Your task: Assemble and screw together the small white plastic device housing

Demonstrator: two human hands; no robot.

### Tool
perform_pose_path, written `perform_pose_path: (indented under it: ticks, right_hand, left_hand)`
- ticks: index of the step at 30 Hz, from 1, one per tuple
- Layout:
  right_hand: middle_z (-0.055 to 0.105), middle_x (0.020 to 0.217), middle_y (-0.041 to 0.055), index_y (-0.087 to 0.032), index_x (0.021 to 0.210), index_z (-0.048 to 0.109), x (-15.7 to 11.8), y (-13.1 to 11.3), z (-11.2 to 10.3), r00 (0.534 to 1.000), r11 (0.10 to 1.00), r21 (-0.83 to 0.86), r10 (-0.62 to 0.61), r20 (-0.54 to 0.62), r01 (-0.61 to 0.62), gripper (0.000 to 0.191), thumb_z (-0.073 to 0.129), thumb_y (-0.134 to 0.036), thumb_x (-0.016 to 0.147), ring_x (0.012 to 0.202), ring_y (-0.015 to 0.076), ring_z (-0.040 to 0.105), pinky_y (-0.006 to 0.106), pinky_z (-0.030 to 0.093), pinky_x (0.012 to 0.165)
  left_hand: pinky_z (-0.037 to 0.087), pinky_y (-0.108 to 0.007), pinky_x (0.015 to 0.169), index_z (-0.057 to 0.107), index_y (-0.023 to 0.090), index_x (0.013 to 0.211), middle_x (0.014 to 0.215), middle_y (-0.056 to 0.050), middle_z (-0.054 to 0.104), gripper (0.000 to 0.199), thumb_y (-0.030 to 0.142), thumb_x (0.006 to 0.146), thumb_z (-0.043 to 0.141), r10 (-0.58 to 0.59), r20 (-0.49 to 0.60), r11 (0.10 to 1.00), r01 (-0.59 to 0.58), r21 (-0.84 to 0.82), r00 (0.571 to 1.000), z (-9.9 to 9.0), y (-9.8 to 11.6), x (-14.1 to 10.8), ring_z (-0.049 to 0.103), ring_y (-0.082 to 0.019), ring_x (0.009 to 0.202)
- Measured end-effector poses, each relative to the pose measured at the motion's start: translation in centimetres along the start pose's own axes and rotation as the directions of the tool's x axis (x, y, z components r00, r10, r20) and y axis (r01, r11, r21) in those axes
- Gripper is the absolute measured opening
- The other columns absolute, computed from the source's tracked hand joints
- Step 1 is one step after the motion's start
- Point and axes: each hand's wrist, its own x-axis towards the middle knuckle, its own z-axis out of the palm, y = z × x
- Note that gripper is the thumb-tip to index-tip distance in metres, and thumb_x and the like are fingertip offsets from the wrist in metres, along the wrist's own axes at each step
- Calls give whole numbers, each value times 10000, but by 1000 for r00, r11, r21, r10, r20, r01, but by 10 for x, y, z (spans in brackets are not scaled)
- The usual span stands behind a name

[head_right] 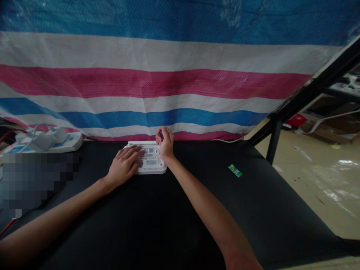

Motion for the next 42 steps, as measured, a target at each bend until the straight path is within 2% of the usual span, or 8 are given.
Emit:
perform_pose_path:
  ticks: [8, 22, 42]
  right_hand:
    - [267, 453, -96, -216, 642, 455, -1, -2, 0, 999, 999, -7, 38, 6, -38, 356, 533, -502, 839, 389, 63, 242, 196, 241, 401]
    - [283, 455, -94, -210, 652, 476, -2, 0, -1, 1000, 1000, 0, 12, 24, -12, 296, 554, -427, 836, 398, 64, 257, 191, 233, 407]
    - [279, 443, -93, -206, 619, 484, -2, -1, -1, 999, 1000, 0, 23, 35, -23, 306, 547, -416, 832, 393, 65, 252, 199, 233, 410]
  left_hand:
    - [380, -491, 1049, 582, 160, 1270, 1372, -114, 557, 411, 184, 888, 432, -5, 3, 1000, 5, -7, 1000, -1, 1, 0, 471, -295, 1295]
    - [375, -492, 1059, 582, 160, 1279, 1368, -122, 561, 419, 183, 885, 440, 0, 1, 1000, 0, -2, 1000, 0, 1, 0, 473, -290, 1300]
    - [368, -485, 1067, 582, 162, 1279, 1374, -119, 555, 424, 176, 880, 439, -10, 3, 1000, 10, -13, 1000, 0, 1, 0, 463, -288, 1309]
